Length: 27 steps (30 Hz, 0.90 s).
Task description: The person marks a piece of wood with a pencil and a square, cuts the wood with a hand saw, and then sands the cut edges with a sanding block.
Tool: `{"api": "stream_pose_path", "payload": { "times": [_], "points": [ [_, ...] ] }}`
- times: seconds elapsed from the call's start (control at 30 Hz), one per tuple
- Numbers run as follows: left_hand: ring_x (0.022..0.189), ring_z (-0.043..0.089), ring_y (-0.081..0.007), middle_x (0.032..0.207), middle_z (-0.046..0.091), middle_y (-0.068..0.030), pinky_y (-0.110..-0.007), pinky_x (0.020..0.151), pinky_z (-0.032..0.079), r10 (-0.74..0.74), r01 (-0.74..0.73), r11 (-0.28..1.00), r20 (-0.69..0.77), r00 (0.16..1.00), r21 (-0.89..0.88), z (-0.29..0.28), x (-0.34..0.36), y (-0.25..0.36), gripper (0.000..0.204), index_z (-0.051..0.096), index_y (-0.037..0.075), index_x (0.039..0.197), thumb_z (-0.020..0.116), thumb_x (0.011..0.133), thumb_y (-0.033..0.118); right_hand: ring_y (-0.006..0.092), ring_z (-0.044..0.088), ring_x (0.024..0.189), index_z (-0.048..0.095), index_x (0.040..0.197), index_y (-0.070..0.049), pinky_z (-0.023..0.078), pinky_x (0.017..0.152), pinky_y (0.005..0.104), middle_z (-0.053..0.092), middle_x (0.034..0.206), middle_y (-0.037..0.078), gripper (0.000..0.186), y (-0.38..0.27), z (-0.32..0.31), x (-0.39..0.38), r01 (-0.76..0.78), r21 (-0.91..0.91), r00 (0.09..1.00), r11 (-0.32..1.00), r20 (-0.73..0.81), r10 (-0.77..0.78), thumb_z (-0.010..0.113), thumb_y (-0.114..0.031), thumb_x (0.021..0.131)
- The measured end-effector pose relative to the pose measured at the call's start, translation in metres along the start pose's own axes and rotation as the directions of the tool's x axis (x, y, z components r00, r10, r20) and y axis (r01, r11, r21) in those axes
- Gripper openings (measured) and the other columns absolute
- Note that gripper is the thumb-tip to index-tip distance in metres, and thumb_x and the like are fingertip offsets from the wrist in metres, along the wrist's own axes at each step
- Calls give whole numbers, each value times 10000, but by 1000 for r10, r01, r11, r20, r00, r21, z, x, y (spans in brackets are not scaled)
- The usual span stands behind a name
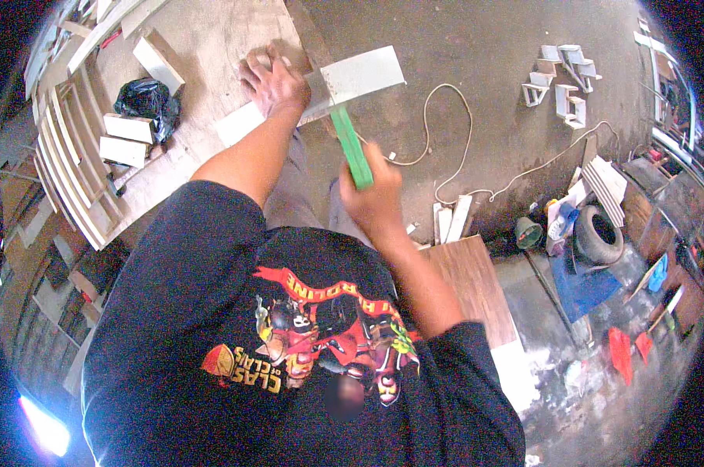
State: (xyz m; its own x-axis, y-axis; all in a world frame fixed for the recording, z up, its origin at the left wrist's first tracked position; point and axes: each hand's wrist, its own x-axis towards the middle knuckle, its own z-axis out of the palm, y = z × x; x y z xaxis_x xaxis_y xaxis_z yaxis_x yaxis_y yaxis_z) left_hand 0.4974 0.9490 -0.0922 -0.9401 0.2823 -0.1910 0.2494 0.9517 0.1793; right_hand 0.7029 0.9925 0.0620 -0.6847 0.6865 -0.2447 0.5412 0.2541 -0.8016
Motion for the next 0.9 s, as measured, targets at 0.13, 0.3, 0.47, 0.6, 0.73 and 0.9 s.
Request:
{"api": "stream_pose_path", "payload": {
  "times": [0.13, 0.3, 0.47, 0.6, 0.73, 0.9],
  "points": [
    [1555, 83, -446, 1675, 148, -200, -571, 1246, 109, -2, 2, 1000, 16, 1000, 21, -2, -1, 4, 593, 311, 199, 1607, 419, 1036, 317, 437, 690, 732, 588, 972, -29, 535, 613, 463, 619, 741, 223, 162, -6, -24, -36, 38, 63, 999, 997, -9, -37, 674, -32, 834],
    [1555, 88, -443, 1670, 155, -201, -572, 1246, 110, 9, -9, 1000, -20, 1000, -3, 0, 2, 3, 585, 315, 204, 1606, 412, 1039, 309, 222, 616, 638, 644, 1013, 6, 496, 622, 347, 592, 730, 130, 143, 0, 4, 2, 1, 27, 1000, 1000, 23, -2, 649, 6, 871],
    [1552, 102, -438, 1661, 175, -199, -569, 1246, 106, -18, 18, 1000, -5, 1000, 1, 1, 0, 4, 579, 323, 208, 1604, 411, 1039, 304, 462, 643, 671, 549, 885, -45, 493, 553, 481, 589, 691, 199, 141, 1, -2, -12, 0, 91, 999, 996, -39, 3, 678, -34, 829],
    [1550, 93, -448, 1663, 169, -200, -567, 1249, 102, -18, 18, 1000, 38, 999, 18, -4, -5, -1, 595, 299, 196, 1612, 410, 1038, 306, 461, 642, 689, 537, 878, -34, 484, 557, 463, 588, 702, 215, 161, -2, 14, 21, -57, 63, 998, 996, -23, 59, 692, -49, 838],
    [1546, 94, -462, 1662, 166, -206, -559, 1253, 97, 20, -21, 998, 10, 1000, 64, -2, -2, 2, 612, 284, 165, 1614, 415, 1035, 311, 460, 656, 709, 540, 876, -36, 488, 558, 468, 610, 718, 213, 149, -16, -7, -28, -16, 109, 1000, 994, -19, 19, 685, -59, 848],
    [1543, 99, -469, 1657, 155, -216, -558, 1255, 92, 46, -46, 999, -5, 999, 22, -2, 0, 3, 616, 296, 154, 1606, 435, 1023, 297, 440, 665, 693, 559, 892, -40, 494, 557, 462, 614, 717, 211, 144, 1, 18, 11, -34, 85, 998, 996, -57, 39, 693, -62, 843]
  ]
}}
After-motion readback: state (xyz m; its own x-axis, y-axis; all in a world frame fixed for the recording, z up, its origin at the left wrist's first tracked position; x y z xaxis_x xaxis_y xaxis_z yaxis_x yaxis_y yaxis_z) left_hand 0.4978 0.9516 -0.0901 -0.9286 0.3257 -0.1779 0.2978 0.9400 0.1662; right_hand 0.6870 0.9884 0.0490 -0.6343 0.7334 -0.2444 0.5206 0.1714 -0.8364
